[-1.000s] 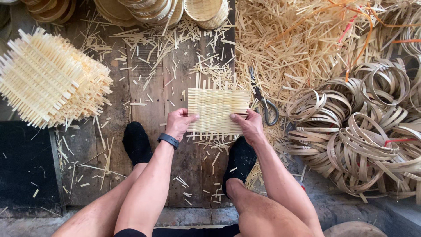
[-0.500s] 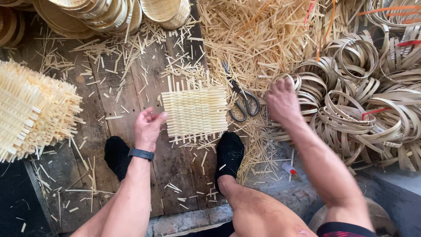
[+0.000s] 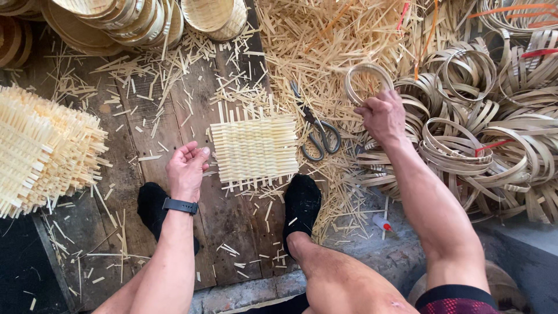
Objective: The person assembles a small bamboo container by gluing a base to a woven wall, trimming excess material with shears, and attaching a circular rim.
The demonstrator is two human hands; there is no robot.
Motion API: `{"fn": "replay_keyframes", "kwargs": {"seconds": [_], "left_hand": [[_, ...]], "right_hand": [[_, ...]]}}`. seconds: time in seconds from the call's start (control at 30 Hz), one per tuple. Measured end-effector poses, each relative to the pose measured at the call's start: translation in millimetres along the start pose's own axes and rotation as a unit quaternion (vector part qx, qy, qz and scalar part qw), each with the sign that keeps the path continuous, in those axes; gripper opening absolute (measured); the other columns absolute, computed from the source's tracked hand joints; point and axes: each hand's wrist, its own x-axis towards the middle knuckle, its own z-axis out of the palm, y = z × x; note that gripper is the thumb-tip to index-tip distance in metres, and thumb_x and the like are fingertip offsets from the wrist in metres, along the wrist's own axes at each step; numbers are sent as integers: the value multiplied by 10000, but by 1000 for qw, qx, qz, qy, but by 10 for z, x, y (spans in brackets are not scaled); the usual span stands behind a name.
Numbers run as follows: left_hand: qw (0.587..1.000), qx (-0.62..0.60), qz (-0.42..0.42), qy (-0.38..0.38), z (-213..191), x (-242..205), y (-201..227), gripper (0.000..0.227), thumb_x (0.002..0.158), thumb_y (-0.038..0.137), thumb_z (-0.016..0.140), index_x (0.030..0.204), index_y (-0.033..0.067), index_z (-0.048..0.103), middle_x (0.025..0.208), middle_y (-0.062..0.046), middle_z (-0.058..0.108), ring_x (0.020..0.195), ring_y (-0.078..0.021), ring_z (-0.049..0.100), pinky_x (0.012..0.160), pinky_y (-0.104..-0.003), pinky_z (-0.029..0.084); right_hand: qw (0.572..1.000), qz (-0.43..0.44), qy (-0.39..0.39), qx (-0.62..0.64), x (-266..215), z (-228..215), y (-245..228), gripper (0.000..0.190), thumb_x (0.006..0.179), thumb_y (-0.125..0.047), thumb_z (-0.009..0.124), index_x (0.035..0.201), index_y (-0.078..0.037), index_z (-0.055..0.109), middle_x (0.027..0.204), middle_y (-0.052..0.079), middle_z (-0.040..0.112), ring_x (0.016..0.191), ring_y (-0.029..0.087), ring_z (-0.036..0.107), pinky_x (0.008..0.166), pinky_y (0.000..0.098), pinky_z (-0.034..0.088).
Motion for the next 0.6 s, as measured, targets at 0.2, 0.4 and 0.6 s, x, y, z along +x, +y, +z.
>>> {"fn": "replay_keyframes", "kwargs": {"seconds": [0.2,0.4,0.6], "left_hand": [[1000,10,-3,7,-37,-8,5,397,870,82,779,1227,14,618,989,-22,671,815,-90,649,663,-222,559],[889,269,341,146,168,-296,276,295,963,187,783,1190,39,667,1108,-109,672,980,-204,655,778,-303,558],[905,116,387,-133,1363,-680,519,417,974,469,698,1191,113,701,1153,-105,728,1032,-177,703,826,-322,624]], "right_hand": [[954,189,-190,136,89,116,-10,166,990,-288,705,1067,-159,775,866,133,747,750,259,708,795,443,565],[924,243,-98,278,123,-199,-151,173,1035,-186,616,1072,-88,754,916,57,774,792,137,731,710,325,610],[789,163,2,593,-120,-678,-582,214,1056,-187,672,1052,22,719,885,103,732,785,150,702,783,313,628]]}}
